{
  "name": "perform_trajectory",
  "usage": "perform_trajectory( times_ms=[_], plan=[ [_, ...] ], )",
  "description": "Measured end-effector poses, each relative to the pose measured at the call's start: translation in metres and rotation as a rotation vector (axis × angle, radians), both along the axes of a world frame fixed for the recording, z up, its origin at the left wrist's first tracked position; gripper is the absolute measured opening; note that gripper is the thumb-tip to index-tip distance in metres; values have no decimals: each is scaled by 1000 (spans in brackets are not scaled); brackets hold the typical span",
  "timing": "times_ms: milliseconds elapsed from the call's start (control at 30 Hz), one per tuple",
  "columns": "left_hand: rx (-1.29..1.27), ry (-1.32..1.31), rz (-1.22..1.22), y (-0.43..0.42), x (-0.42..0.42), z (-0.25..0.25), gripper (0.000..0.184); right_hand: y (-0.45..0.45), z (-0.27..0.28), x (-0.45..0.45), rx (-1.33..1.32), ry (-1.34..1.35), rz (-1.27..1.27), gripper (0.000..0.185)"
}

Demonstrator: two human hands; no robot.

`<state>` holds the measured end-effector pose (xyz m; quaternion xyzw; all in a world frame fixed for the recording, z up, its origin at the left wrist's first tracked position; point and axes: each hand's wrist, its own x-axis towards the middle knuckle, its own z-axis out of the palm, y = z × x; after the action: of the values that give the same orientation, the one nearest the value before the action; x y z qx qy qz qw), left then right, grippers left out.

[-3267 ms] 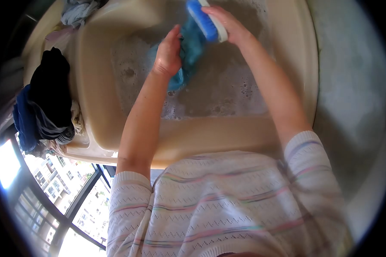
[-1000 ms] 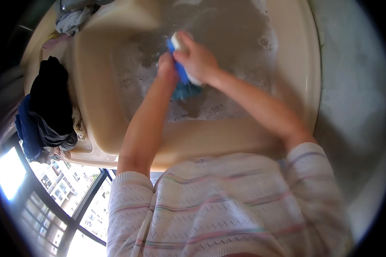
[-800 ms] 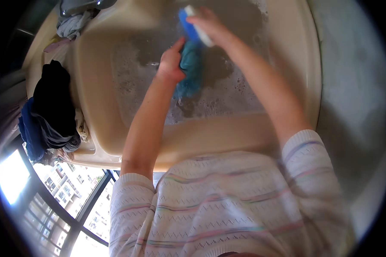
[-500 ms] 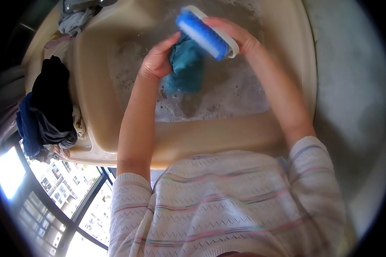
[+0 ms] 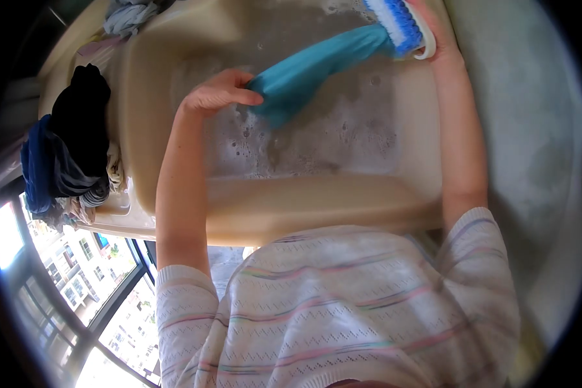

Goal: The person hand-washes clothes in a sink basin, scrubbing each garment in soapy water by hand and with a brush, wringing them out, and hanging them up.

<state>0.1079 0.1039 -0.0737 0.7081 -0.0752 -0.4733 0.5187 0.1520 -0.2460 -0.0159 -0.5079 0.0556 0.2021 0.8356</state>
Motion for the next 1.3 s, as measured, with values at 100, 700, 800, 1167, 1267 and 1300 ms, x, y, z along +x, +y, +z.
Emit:
perform_trajectory(
  times_ms=[100,700,800,1167,1267,1300],
  plan=[
    [-197,12,99,5,0,8,38,-16,-6,15,-109,19,4,29],
    [-546,517,1029,-15,23,-107,35,143,-86,-55,-828,-219,53,72],
    [-492,528,1249,-35,19,-117,38,167,-92,-66,-937,-206,98,69],
    [-274,395,1198,-47,6,-119,35,183,-121,-80,-925,-266,45,66],
    [-309,478,1301,-72,4,-114,33,170,-144,-21,-833,-74,109,58],
    [-278,476,1273,-76,2,-111,36,167,-157,-7,-812,-24,78,55]
  ],
)
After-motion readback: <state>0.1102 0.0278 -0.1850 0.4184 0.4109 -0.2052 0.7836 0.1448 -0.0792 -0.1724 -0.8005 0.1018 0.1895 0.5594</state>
